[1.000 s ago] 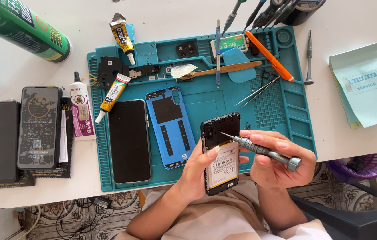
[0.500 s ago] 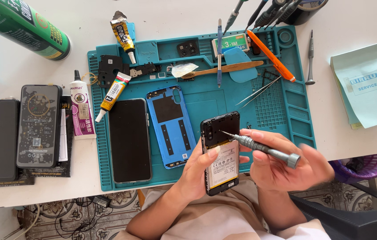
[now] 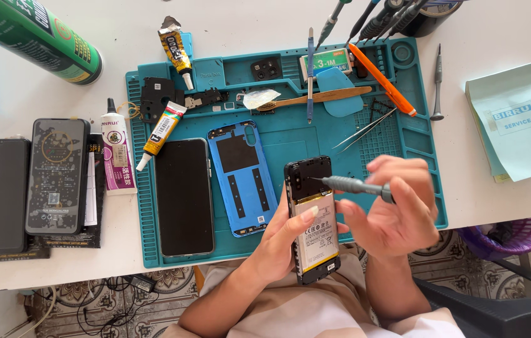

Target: The person repairs a disassembled smartphone at a workbench. They use a precision screwdriver to unscrew small screws from the phone's midframe, adjust the phone in their hands, and continue driving screws along the edge of the open device.

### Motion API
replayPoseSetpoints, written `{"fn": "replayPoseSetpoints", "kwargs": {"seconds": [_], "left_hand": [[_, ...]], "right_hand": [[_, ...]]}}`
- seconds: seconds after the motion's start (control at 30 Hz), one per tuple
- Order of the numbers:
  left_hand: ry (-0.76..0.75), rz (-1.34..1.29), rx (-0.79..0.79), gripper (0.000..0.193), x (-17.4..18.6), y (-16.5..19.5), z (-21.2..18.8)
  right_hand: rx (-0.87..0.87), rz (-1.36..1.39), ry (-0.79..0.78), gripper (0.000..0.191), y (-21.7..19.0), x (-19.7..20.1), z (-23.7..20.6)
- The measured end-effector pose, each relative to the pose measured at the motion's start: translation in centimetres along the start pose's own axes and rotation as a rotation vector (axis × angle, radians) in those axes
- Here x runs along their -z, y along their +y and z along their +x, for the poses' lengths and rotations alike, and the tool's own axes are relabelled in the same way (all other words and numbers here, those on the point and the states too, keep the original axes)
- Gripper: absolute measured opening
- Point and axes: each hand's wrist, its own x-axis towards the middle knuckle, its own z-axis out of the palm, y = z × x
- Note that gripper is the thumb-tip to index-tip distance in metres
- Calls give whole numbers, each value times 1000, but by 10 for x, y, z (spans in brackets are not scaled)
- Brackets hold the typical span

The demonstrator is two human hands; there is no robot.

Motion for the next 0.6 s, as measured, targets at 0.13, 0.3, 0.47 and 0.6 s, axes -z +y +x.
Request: {"fn": "replayPoseSetpoints", "kwargs": {"seconds": [0.13,0.3,0.47,0.6], "left_hand": [[-30,-5,29,63,-1,3,0],[-29,18,-9,63,-2,4,1],[2,17,-5,63,-3,2,1],[-28,11,8,64,-2,4,1]], "right_hand": [[-53,51,-16,73,4,-2,-2],[-76,28,8,68,7,-1,-7],[-93,67,34,67,9,-2,-6],[-111,139,-15,64,6,-2,-6]]}}
